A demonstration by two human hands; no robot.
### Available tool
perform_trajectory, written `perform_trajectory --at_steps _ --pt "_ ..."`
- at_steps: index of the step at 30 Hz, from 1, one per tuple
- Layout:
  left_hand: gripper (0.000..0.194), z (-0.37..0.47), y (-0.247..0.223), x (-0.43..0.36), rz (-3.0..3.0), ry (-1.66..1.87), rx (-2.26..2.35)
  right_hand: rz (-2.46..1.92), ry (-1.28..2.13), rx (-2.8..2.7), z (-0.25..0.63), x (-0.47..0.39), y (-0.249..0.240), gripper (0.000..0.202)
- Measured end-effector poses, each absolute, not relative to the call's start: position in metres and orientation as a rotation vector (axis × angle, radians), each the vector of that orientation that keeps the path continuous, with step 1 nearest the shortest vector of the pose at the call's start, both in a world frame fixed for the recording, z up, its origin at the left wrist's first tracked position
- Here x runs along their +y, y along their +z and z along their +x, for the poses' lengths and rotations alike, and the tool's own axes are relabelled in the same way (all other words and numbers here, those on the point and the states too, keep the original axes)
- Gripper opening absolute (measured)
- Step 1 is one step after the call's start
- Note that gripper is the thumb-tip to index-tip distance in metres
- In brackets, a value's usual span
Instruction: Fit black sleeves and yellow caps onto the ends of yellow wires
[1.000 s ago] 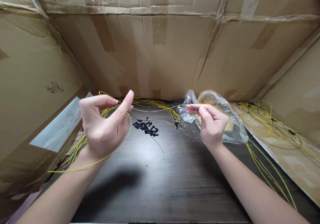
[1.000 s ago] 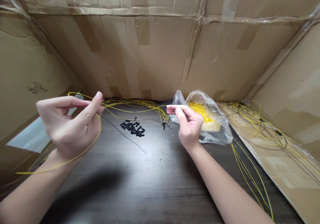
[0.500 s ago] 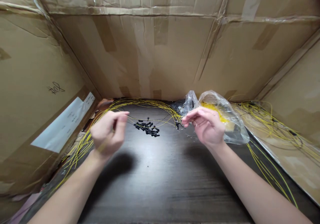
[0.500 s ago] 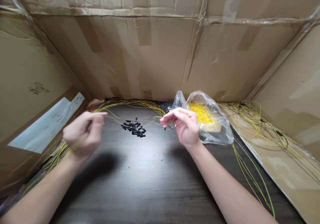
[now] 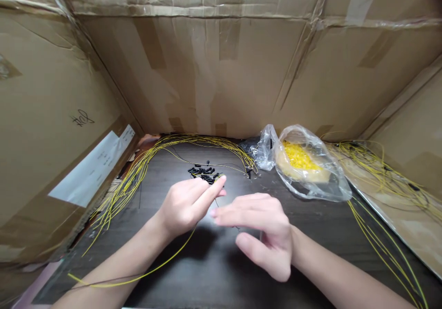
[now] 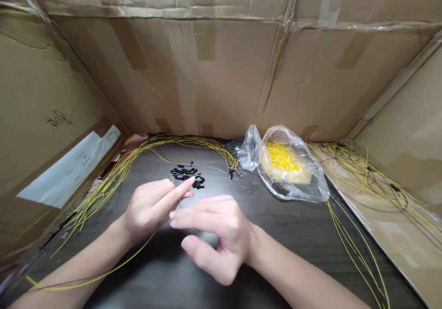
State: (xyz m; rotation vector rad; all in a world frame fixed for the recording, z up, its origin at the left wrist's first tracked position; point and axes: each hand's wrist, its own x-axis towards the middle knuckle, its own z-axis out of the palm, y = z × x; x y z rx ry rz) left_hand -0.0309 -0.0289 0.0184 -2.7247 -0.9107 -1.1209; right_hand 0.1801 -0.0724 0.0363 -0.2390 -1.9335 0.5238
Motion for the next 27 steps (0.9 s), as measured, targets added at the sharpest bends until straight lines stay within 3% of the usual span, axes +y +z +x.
perform_trajectory --at_steps 2,6,10,15,27 --pt "0.042 -0.037 0.023 -0.026 -2.539 -1.257 -0.877 -0.315 0.395 -1.788 0.181 -0.074 0.034 0.038" --pt "0.039 -0.052 0.032 -0.009 -1.978 -1.448 -0.882 -0.693 0.333 -1.602 0.178 -0.04 0.025 0.023" --pt "0.027 -0.068 0.034 0.006 -1.803 -1.52 -1.072 -1.069 0.329 -1.866 0.166 0.038 0.0 0.019" --pt "0.025 -0.081 0.03 0.013 -1.8 -1.599 -1.228 -1.451 0.436 -2.083 0.149 0.095 -0.032 0.014" --pt "0.022 -0.079 0.03 0.014 -1.802 -1.639 -1.285 -1.465 0.331 -2.047 0.141 0.095 -0.044 0.011"
